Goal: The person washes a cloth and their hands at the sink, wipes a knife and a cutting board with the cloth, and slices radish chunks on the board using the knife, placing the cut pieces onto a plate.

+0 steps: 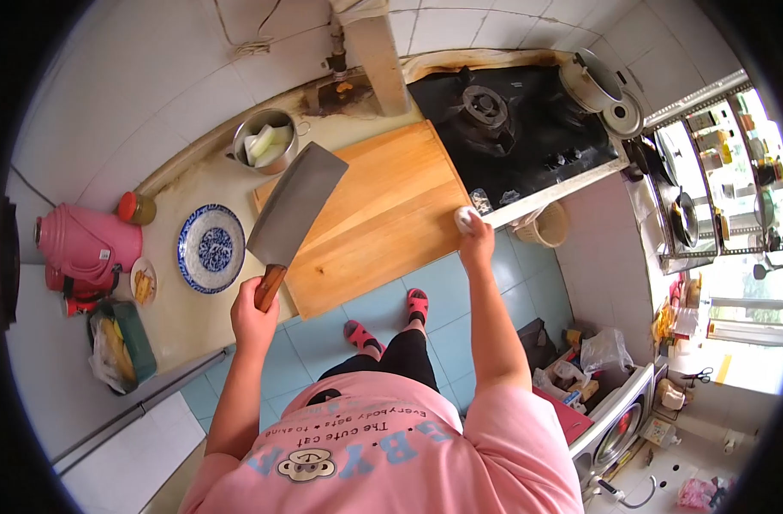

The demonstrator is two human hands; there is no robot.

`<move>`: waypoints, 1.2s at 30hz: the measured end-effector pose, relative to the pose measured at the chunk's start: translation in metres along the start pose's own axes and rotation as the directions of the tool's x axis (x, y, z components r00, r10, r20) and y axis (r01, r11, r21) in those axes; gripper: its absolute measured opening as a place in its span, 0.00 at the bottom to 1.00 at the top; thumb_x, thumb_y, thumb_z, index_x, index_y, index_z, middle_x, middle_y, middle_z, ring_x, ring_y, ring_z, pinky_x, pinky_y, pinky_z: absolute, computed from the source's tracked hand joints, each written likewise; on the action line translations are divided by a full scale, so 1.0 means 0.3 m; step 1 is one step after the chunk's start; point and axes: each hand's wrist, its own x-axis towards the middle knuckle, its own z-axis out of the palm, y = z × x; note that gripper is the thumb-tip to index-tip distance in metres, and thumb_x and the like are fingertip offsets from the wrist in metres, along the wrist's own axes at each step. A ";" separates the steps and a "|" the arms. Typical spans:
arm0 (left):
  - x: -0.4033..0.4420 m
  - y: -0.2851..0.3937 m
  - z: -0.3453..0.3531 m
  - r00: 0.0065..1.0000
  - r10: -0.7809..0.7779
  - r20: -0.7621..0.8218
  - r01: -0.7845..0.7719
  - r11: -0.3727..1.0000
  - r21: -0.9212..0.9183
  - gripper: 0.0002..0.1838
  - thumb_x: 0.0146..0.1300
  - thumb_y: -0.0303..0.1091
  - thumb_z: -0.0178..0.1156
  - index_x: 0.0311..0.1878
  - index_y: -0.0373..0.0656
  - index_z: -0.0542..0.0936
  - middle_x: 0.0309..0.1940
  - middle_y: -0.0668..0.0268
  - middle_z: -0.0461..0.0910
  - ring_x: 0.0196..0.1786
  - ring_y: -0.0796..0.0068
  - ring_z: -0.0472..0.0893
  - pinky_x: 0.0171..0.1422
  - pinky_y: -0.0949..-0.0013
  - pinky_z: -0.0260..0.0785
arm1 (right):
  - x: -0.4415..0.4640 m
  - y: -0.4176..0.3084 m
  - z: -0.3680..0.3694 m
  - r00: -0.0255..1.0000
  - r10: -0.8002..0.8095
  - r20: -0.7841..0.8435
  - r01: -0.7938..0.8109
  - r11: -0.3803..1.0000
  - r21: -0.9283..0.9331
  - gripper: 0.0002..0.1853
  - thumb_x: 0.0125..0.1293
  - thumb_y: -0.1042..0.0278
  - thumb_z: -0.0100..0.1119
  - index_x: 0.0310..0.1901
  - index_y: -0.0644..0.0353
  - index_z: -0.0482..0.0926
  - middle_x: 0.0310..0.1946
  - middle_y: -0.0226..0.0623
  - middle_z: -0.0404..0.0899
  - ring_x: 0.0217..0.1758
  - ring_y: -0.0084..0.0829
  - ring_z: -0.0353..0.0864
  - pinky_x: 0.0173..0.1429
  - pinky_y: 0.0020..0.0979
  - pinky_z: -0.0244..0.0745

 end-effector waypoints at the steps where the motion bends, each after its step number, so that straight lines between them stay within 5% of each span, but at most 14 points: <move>1: -0.001 -0.001 -0.003 1.000 0.003 0.001 -0.003 1.000 -0.002 0.19 0.54 0.28 0.70 0.50 0.42 0.77 0.40 0.56 0.84 0.42 0.50 0.84 0.45 0.55 0.76 | -0.027 -0.049 0.025 0.999 -0.020 0.045 0.016 0.995 0.096 0.26 0.56 0.83 0.53 0.56 0.54 0.83 0.46 0.48 0.81 0.49 0.46 0.82 0.56 0.39 0.77; 5: -0.015 -0.009 -0.022 1.000 -0.008 0.004 0.008 1.000 -0.027 0.19 0.54 0.27 0.69 0.50 0.43 0.77 0.40 0.57 0.84 0.42 0.51 0.84 0.45 0.55 0.77 | -0.183 -0.247 0.176 0.991 -0.110 0.073 0.100 0.987 0.126 0.27 0.55 0.84 0.55 0.57 0.53 0.83 0.45 0.48 0.80 0.49 0.46 0.82 0.56 0.38 0.77; 8: -0.030 -0.033 -0.035 1.000 -0.022 -0.009 0.022 0.999 -0.035 0.20 0.54 0.27 0.69 0.51 0.43 0.77 0.40 0.57 0.84 0.42 0.52 0.84 0.46 0.56 0.77 | -0.210 -0.391 0.265 0.993 -0.011 0.121 -0.012 0.981 0.192 0.26 0.56 0.85 0.54 0.56 0.53 0.83 0.45 0.48 0.80 0.50 0.46 0.82 0.57 0.37 0.77; 13: -0.058 -0.060 -0.062 0.999 0.016 -0.050 -0.017 1.000 -0.018 0.21 0.53 0.27 0.70 0.51 0.43 0.77 0.40 0.57 0.84 0.42 0.53 0.84 0.46 0.56 0.77 | -0.308 -0.562 0.422 0.950 -0.219 0.222 0.121 0.915 0.385 0.26 0.55 0.88 0.49 0.53 0.55 0.84 0.45 0.46 0.79 0.51 0.46 0.81 0.57 0.35 0.76; 18: -0.093 -0.070 -0.071 0.997 0.000 -0.078 -0.002 1.000 -0.024 0.21 0.54 0.27 0.70 0.51 0.43 0.77 0.41 0.57 0.84 0.43 0.53 0.84 0.46 0.57 0.77 | -0.441 -0.724 0.458 0.775 -0.491 0.398 0.234 0.808 0.540 0.28 0.50 0.87 0.45 0.52 0.58 0.84 0.46 0.52 0.79 0.50 0.52 0.80 0.54 0.41 0.77; 21: -0.111 -0.073 -0.063 0.996 -0.059 -0.071 0.057 0.998 -0.029 0.21 0.53 0.27 0.70 0.51 0.42 0.77 0.41 0.57 0.85 0.43 0.53 0.84 0.46 0.57 0.77 | -0.523 -0.758 0.488 0.710 -0.537 0.456 0.265 0.804 0.532 0.23 0.50 0.86 0.50 0.46 0.58 0.86 0.47 0.47 0.80 0.49 0.50 0.79 0.53 0.41 0.77; 23: -0.123 -0.069 -0.059 0.994 -0.084 -0.073 0.082 0.996 -0.019 0.22 0.53 0.27 0.70 0.52 0.42 0.77 0.42 0.58 0.85 0.43 0.52 0.84 0.47 0.57 0.77 | -0.565 -0.751 0.481 0.426 -0.769 0.476 0.488 0.639 0.595 0.18 0.51 0.84 0.55 0.39 0.54 0.86 0.45 0.40 0.80 0.48 0.47 0.78 0.51 0.40 0.76; 26: -0.131 -0.048 -0.061 0.991 -0.031 -0.129 0.033 0.999 0.013 0.19 0.56 0.28 0.71 0.50 0.43 0.76 0.37 0.56 0.84 0.40 0.52 0.84 0.44 0.57 0.77 | -0.566 -0.758 0.346 0.347 -0.697 0.628 0.583 0.685 0.437 0.13 0.53 0.81 0.58 0.35 0.50 0.85 0.43 0.37 0.78 0.46 0.45 0.77 0.50 0.40 0.75; 31: -0.157 -0.002 -0.038 0.985 -0.073 -0.154 0.081 0.996 0.047 0.19 0.56 0.27 0.70 0.50 0.43 0.76 0.38 0.56 0.84 0.40 0.52 0.84 0.44 0.57 0.76 | -0.426 -0.620 0.244 0.193 -0.763 0.616 0.688 0.553 0.470 0.09 0.52 0.76 0.59 0.32 0.50 0.84 0.41 0.36 0.77 0.46 0.44 0.76 0.51 0.41 0.76; 36: -0.184 0.063 0.028 0.973 -0.166 -0.158 0.173 0.984 0.034 0.19 0.56 0.26 0.70 0.50 0.43 0.76 0.38 0.56 0.84 0.41 0.52 0.84 0.44 0.57 0.76 | -0.225 -0.440 0.108 0.201 -0.774 0.600 0.791 0.490 0.367 0.08 0.51 0.76 0.60 0.33 0.53 0.84 0.40 0.37 0.78 0.46 0.44 0.76 0.52 0.40 0.76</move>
